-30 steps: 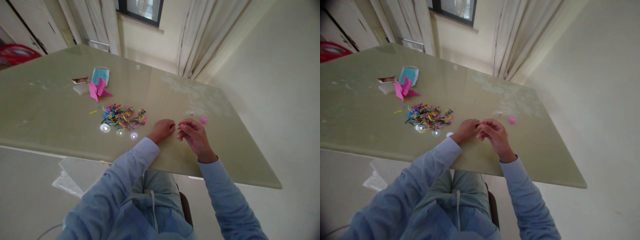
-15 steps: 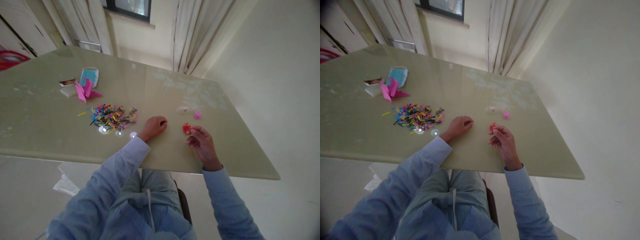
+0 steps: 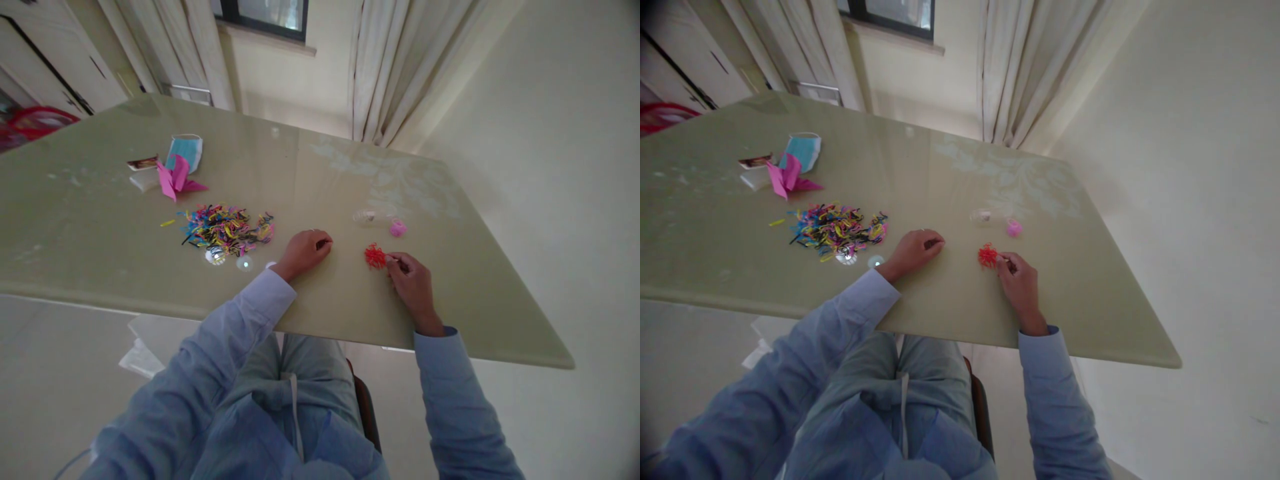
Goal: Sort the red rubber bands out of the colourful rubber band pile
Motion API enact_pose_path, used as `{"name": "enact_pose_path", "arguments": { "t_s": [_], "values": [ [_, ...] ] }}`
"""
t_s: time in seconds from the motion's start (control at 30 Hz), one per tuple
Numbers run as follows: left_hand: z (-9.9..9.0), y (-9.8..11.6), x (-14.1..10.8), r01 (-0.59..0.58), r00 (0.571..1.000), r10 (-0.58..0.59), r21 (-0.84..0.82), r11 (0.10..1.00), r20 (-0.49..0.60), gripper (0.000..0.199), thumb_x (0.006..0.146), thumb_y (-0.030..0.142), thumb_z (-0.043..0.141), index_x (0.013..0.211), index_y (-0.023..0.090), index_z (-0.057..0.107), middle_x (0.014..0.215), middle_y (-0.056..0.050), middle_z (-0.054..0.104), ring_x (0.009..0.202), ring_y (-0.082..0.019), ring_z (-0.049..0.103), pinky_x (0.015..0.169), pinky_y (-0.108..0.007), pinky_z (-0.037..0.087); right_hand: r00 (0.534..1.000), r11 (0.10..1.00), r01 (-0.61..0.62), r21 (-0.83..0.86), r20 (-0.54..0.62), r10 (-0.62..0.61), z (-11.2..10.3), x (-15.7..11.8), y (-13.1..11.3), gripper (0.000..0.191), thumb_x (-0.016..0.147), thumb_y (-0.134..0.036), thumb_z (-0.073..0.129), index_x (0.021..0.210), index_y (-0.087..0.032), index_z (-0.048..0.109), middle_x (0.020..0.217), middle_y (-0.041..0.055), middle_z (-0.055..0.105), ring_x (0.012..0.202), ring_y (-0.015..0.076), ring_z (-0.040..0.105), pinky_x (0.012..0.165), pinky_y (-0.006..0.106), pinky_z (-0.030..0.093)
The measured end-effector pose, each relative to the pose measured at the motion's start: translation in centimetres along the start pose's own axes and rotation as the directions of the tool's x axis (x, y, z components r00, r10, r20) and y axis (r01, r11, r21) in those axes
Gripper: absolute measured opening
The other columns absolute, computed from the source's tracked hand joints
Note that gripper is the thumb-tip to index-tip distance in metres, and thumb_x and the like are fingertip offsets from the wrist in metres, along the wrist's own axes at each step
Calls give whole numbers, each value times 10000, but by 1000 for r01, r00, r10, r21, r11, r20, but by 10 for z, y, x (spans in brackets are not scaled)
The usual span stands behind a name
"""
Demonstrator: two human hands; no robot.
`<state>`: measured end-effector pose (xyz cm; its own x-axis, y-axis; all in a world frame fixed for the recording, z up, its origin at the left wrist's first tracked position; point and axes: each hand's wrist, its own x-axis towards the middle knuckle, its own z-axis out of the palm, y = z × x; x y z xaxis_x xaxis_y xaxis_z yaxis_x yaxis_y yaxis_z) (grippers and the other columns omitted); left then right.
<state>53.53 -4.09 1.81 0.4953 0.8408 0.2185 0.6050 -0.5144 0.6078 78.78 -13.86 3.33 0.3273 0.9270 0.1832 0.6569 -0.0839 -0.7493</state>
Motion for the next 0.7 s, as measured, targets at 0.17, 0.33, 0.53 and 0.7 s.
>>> {"name": "enact_pose_path", "arguments": {
  "t_s": [0.17,0.33,0.53,0.7],
  "values": [
    [-1,6,-5,24,1000,-24,5,1000,-1,236,914,209,521,972,141,740,1007,-97,742,938,-203,656,869,-305,477,1000,1000,-2,-23,-13,2,0,-1,2,452,837,-534,578,1004,-147,739,658,57,662,559,185,578,571,312,470],
    [-9,11,-21,92,986,-108,-133,987,-124,211,899,197,537,913,132,737,906,-73,741,827,-168,646,798,-273,469,1000,999,-6,-37,-29,5,-1,-4,4,465,826,-539,579,1031,-152,735,688,61,669,614,205,614,589,317,471],
    [-49,-8,-59,269,839,-383,-319,909,-386,190,879,206,556,844,138,730,790,-26,711,682,-119,593,661,-225,429,1000,992,-10,-125,-28,7,-3,-3,5,526,758,-576,554,1002,-151,745,681,70,676,589,217,610,597,337,465],
    [-107,-42,-98,456,723,-478,-176,872,-498,232,905,248,541,937,147,748,831,-42,710,724,-152,610,667,-255,435,997,974,-70,-215,-24,67,-6,-3,2,577,726,-614,525,1015,-167,748,718,87,699,634,257,645,628,376,483]
  ]
}}
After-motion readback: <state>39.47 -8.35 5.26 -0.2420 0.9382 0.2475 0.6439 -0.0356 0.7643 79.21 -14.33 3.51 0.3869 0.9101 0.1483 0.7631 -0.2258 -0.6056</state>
